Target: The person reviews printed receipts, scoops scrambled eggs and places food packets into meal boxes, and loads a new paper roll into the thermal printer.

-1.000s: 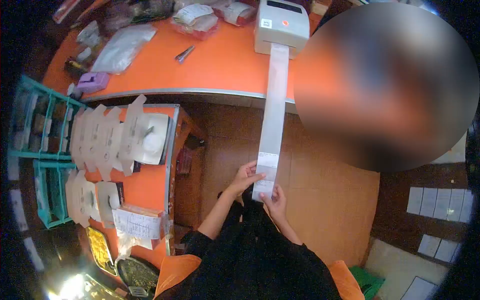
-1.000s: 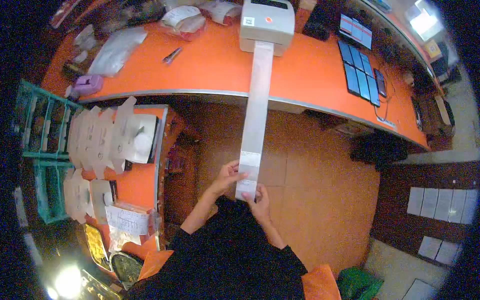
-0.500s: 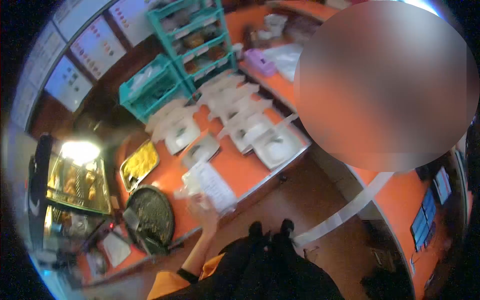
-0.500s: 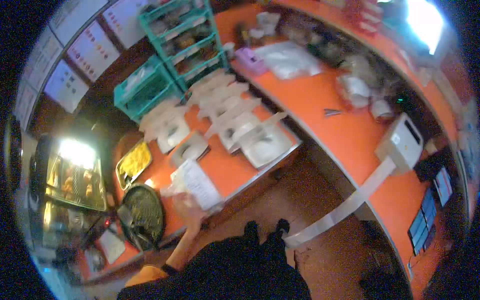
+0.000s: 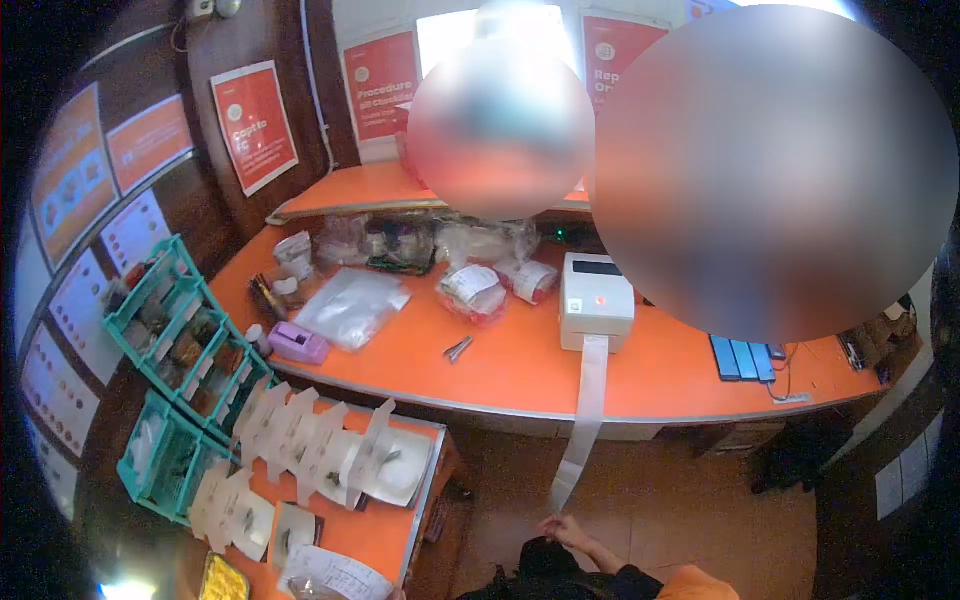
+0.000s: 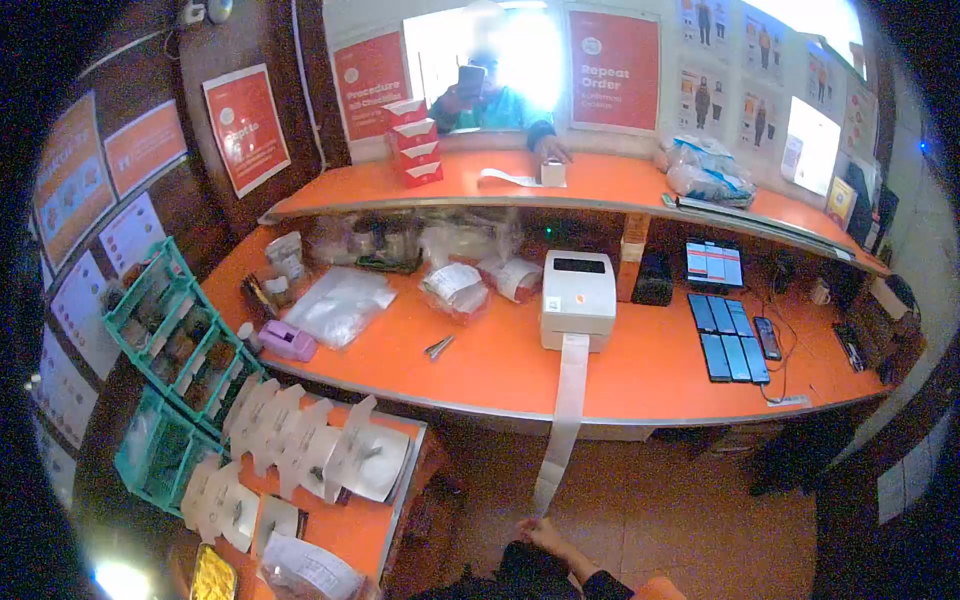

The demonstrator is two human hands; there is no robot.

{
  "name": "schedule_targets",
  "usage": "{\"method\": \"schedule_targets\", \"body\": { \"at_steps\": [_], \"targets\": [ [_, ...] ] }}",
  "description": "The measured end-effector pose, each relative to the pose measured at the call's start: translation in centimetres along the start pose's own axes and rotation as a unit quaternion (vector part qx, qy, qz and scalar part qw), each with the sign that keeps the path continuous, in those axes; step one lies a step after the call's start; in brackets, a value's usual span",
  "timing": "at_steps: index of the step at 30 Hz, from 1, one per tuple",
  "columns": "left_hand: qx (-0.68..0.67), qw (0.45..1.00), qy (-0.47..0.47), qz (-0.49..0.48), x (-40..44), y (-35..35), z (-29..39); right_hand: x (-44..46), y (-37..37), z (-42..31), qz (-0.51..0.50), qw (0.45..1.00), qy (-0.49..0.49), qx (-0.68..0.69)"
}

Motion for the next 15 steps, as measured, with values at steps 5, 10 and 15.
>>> {"method": "schedule_targets", "body": {
  "at_steps": [5,10,15],
  "targets": [
    [-0.093,0.993,-0.059,-0.032,-0.1,-4.1,10.8,0.7,7.8,-25.3,0.086,0.981,0.174,0.010],
    [-0.209,0.960,-0.085,-0.166,-2.2,-17.1,20.9,6.5,19.2,-45.0,0.202,0.904,0.372,-0.057],
    [-0.332,0.887,-0.060,-0.315,-4.9,-35.5,29.3,13.7,30.1,-58.8,0.310,0.825,0.434,-0.187]
  ]
}}
Point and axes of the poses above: each hand's wrist, its own x-axis towards the middle knuckle, its own y-axis out of the back of the hand, z = x × y, the point moved 4 cm from there along x, towards the middle knuckle, and after that the axes turned 1 degree about -z, right-handed, at the moved point
